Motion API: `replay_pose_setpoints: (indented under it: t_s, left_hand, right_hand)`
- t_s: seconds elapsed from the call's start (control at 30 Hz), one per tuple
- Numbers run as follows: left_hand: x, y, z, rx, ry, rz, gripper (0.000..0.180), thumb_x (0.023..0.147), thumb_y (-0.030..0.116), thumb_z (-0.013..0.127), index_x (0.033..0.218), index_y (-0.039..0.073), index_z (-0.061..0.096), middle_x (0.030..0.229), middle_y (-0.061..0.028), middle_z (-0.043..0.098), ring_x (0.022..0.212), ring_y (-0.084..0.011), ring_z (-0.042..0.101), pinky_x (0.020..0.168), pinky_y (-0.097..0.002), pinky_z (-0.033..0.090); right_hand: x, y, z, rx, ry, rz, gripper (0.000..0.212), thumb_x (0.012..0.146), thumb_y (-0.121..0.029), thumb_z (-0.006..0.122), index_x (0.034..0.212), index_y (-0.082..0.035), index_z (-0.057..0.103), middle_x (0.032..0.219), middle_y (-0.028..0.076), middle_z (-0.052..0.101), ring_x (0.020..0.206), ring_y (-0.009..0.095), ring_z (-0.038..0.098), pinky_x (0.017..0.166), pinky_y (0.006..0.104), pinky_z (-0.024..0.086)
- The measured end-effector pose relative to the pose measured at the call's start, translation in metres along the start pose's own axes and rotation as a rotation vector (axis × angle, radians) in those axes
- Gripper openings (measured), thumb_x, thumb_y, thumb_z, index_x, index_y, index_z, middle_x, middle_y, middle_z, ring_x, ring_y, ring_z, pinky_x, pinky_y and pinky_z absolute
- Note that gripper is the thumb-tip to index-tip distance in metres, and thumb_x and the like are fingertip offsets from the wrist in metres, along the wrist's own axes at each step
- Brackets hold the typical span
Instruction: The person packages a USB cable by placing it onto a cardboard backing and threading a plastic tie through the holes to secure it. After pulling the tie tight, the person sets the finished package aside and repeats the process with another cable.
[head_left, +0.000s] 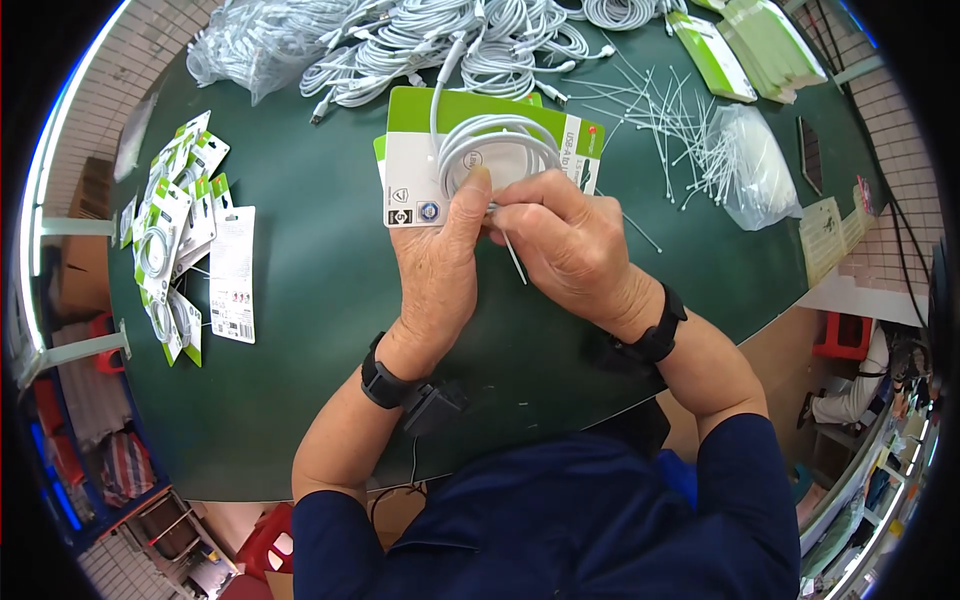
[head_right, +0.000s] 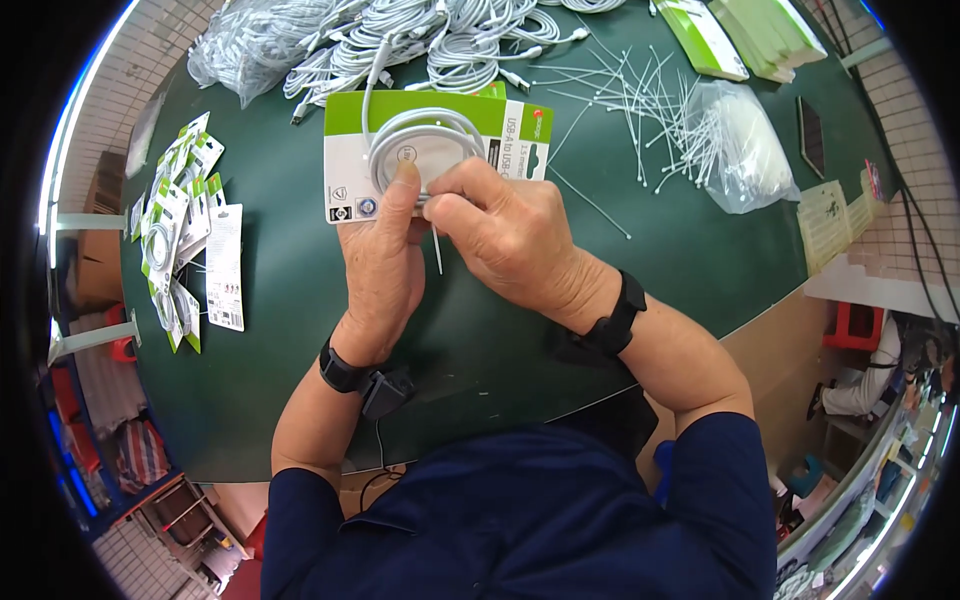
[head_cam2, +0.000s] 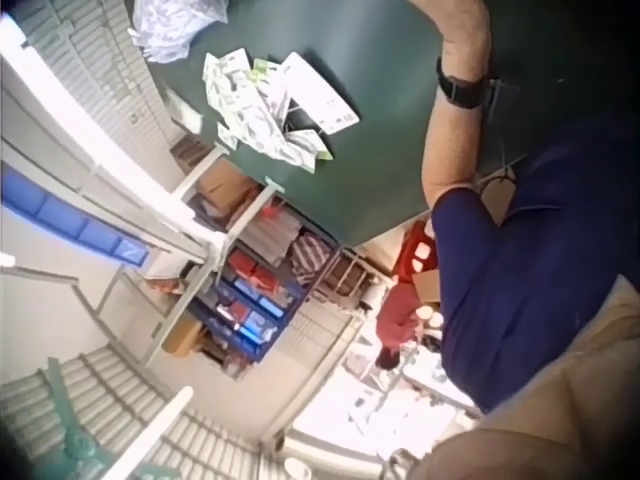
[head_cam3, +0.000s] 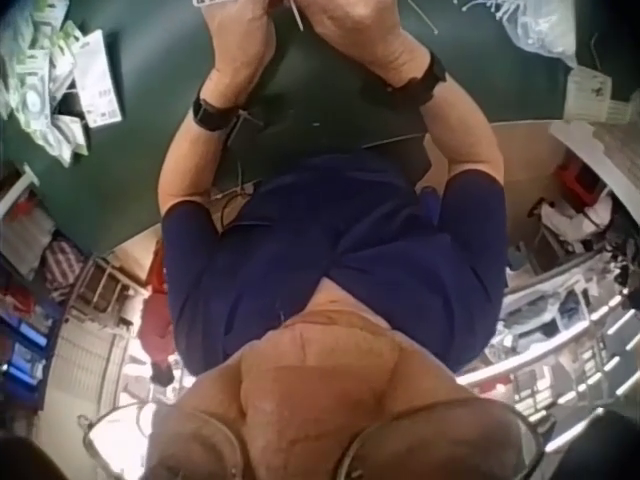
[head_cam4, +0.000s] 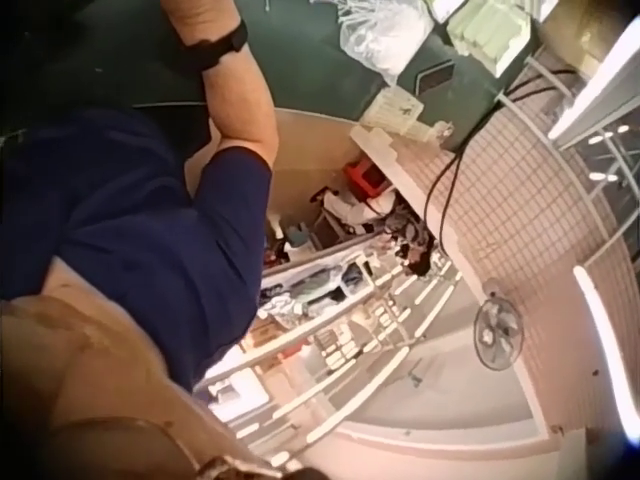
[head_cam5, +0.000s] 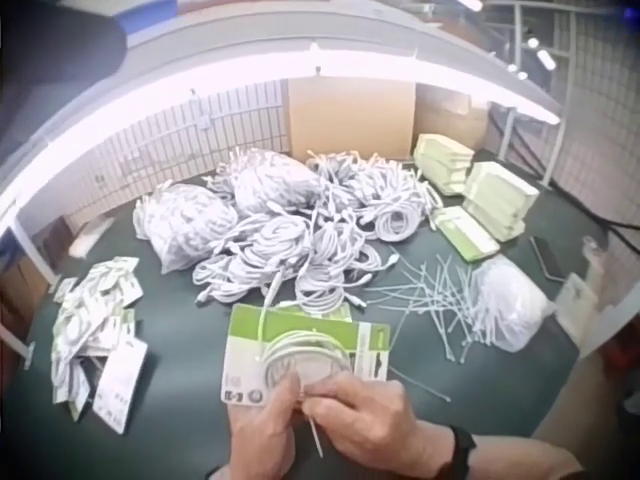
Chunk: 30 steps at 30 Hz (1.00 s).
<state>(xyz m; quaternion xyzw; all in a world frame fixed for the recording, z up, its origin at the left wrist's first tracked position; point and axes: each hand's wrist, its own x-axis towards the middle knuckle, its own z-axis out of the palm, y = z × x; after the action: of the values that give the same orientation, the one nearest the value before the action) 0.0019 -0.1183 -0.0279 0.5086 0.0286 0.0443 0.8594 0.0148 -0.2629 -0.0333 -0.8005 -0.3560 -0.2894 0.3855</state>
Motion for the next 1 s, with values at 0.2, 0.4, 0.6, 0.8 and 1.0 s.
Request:
replay_pose_setpoints:
  t_s: [0.2, 0.4, 0.6, 0.8, 1.0]
  left_hand:
    - [0.005, -0.005, -0.004, 0.103, 0.014, 0.094, 0.035, 0.094, 0.008, 0.067, 0.125, -0.001, 0.053, 0.105, -0.0060, 0.063, 0.085, -0.0103, 0.061, 0.065, -0.0235, 0.052]
    - [0.003, 0.009, -0.008, 0.211, -0.078, 0.010, 0.044, 0.096, 0.003, 0.062, 0.137, 0.004, 0.045, 0.121, -0.0079, 0.060, 0.102, -0.0146, 0.063, 0.083, -0.0287, 0.055]
    - [0.003, 0.008, -0.004, 0.130, -0.090, 0.060, 0.048, 0.096, 0.003, 0.063, 0.139, 0.003, 0.042, 0.123, -0.0087, 0.058, 0.106, -0.0159, 0.062, 0.088, -0.0309, 0.055]
    - [0.002, 0.009, -0.003, 0.125, -0.085, 0.046, 0.049, 0.096, 0.004, 0.063, 0.140, 0.003, 0.041, 0.124, -0.0091, 0.058, 0.108, -0.0162, 0.061, 0.089, -0.0303, 0.054]
    - [0.004, 0.006, -0.001, 0.128, -0.042, 0.115, 0.038, 0.093, 0.006, 0.067, 0.128, -0.001, 0.054, 0.113, -0.0074, 0.063, 0.096, -0.0122, 0.061, 0.078, -0.0263, 0.053]
  right_hand:
    - [0.000, -0.003, 0.004, 0.017, 0.052, -0.032, 0.023, 0.070, 0.008, 0.076, 0.089, -0.004, 0.068, 0.094, 0.007, 0.068, 0.062, 0.019, 0.067, 0.053, 0.0290, 0.055]
    - [-0.003, -0.017, -0.005, -0.065, 0.047, -0.023, 0.024, 0.069, 0.007, 0.077, 0.091, -0.002, 0.070, 0.095, 0.008, 0.067, 0.062, 0.017, 0.065, 0.052, 0.0270, 0.054]
    - [-0.004, -0.014, -0.001, -0.047, 0.089, -0.096, 0.024, 0.067, 0.007, 0.077, 0.089, 0.000, 0.070, 0.092, 0.008, 0.066, 0.065, 0.017, 0.066, 0.052, 0.0268, 0.054]
    - [-0.004, -0.015, -0.003, -0.019, 0.095, -0.088, 0.024, 0.067, 0.008, 0.077, 0.088, -0.001, 0.070, 0.091, 0.008, 0.066, 0.067, 0.018, 0.066, 0.053, 0.0274, 0.054]
    - [-0.005, -0.018, -0.003, 0.034, 0.087, -0.052, 0.024, 0.066, 0.008, 0.077, 0.087, -0.001, 0.070, 0.089, 0.008, 0.066, 0.067, 0.018, 0.066, 0.053, 0.0276, 0.054]
